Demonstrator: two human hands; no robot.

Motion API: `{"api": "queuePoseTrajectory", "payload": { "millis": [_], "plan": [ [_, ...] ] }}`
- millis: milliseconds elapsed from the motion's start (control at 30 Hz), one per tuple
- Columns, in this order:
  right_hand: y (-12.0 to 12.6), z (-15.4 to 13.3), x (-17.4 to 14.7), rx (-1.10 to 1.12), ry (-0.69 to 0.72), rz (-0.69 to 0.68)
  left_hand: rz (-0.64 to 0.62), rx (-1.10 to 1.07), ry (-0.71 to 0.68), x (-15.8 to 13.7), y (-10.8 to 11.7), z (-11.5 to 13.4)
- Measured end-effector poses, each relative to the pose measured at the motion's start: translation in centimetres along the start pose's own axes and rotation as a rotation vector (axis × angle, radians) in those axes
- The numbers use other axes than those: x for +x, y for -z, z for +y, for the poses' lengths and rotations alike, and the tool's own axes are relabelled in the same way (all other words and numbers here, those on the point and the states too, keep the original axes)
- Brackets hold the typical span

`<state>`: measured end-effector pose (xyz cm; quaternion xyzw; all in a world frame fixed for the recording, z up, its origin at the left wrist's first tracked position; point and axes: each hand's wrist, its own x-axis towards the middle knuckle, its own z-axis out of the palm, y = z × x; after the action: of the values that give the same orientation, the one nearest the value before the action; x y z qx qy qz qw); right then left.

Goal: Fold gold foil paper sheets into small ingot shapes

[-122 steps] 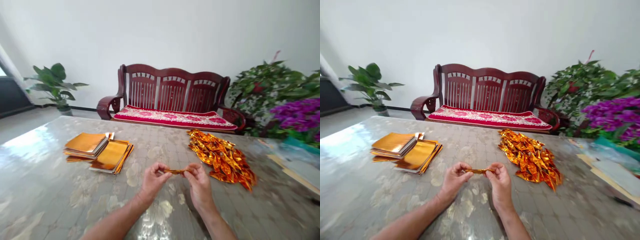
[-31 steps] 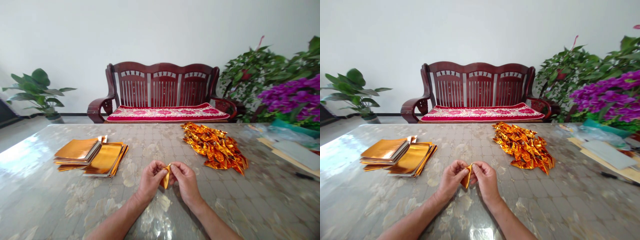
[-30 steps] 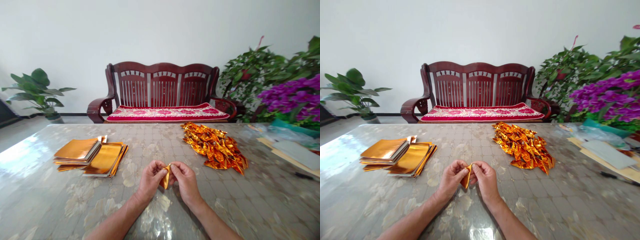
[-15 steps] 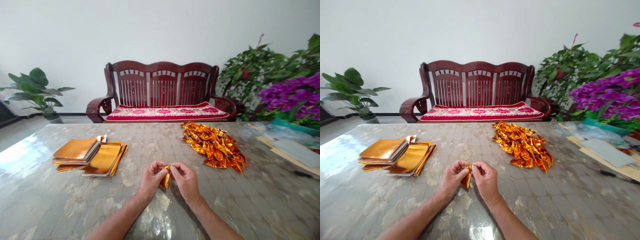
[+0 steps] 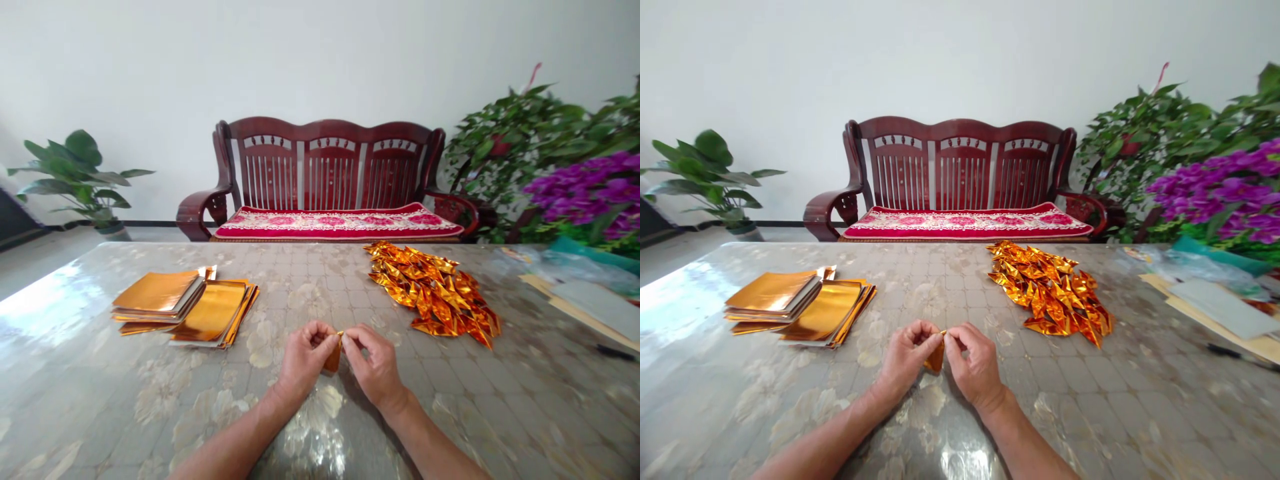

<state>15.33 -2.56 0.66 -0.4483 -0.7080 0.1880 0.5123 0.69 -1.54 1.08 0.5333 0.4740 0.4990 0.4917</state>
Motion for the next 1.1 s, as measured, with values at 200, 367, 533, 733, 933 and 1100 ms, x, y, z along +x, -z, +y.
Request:
{"api": "queuePoseTrajectory", "payload": {
  "millis": [200, 367, 533, 733, 933, 1100],
  "plan": [
    [0.0, 0.2, 0.3, -0.009, -0.044, -0.032, -0.047, 0.015, 0.03, 0.2, 0.2, 0.0],
    [0.3, 0.5, 0.4, 0.058, -0.148, 0.072, -0.099, -0.083, 0.06, 0.2, 0.3, 0.0],
    [0.6, 1.2, 0.4, 0.168, -0.285, 0.162, -0.023, -0.028, 0.038, 0.2, 0.5, -0.6],
    [0.6, 1.3, 0.3, 0.157, -0.308, 0.168, -0.026, 0.023, 0.045, 0.6, 0.9, -1.3],
    [0.6, 1.6, 0.4, 0.012, -0.196, 0.113, -0.074, 0.543, -0.172, 0.6, 1.7, 0.0],
    [-0.1, 1.3, 0.4, -0.015, -0.11, 0.01, -0.053, 0.558, -0.212, 0.4, 1.1, 0.1]
  ]
}}
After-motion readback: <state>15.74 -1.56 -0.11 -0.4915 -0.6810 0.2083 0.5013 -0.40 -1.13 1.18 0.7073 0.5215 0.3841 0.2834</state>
